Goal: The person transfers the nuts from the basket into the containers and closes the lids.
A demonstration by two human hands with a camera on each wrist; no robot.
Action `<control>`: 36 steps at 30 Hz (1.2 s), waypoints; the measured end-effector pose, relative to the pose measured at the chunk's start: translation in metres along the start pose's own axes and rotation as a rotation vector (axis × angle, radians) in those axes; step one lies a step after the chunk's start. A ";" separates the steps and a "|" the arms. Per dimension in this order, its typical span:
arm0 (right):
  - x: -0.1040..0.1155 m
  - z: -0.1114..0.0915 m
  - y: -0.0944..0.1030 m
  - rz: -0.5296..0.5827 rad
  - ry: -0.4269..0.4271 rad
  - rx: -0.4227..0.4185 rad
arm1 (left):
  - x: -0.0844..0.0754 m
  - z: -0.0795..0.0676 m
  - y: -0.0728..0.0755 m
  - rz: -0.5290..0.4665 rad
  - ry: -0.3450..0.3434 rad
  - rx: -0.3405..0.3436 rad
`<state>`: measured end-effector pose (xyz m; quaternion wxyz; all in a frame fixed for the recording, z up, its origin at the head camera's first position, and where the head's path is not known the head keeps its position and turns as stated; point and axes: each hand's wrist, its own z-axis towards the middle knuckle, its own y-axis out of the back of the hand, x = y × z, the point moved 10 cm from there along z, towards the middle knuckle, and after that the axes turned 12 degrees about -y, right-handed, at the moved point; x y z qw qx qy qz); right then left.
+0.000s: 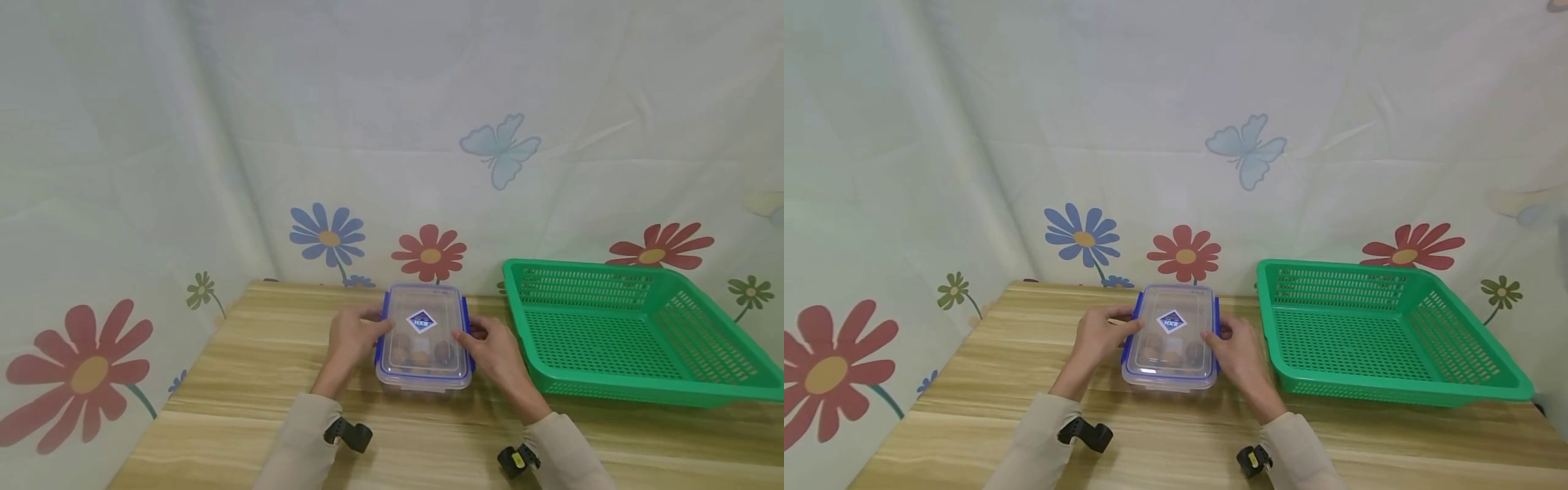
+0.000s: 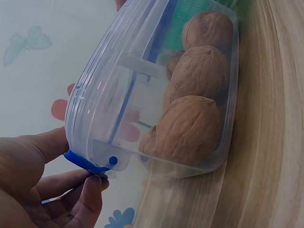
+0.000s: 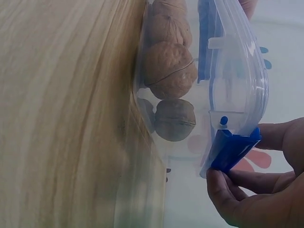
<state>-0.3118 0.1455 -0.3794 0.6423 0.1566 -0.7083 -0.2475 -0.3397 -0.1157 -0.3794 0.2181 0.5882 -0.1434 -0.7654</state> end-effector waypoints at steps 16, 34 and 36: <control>0.005 0.001 0.001 -0.058 0.039 -0.046 | 0.002 -0.004 -0.002 -0.040 0.012 -0.001; 0.002 0.001 -0.002 -0.094 0.031 -0.009 | -0.001 -0.004 -0.004 0.060 -0.104 0.020; 0.003 0.002 -0.002 -0.143 0.017 -0.007 | -0.003 -0.003 -0.005 0.113 -0.131 0.044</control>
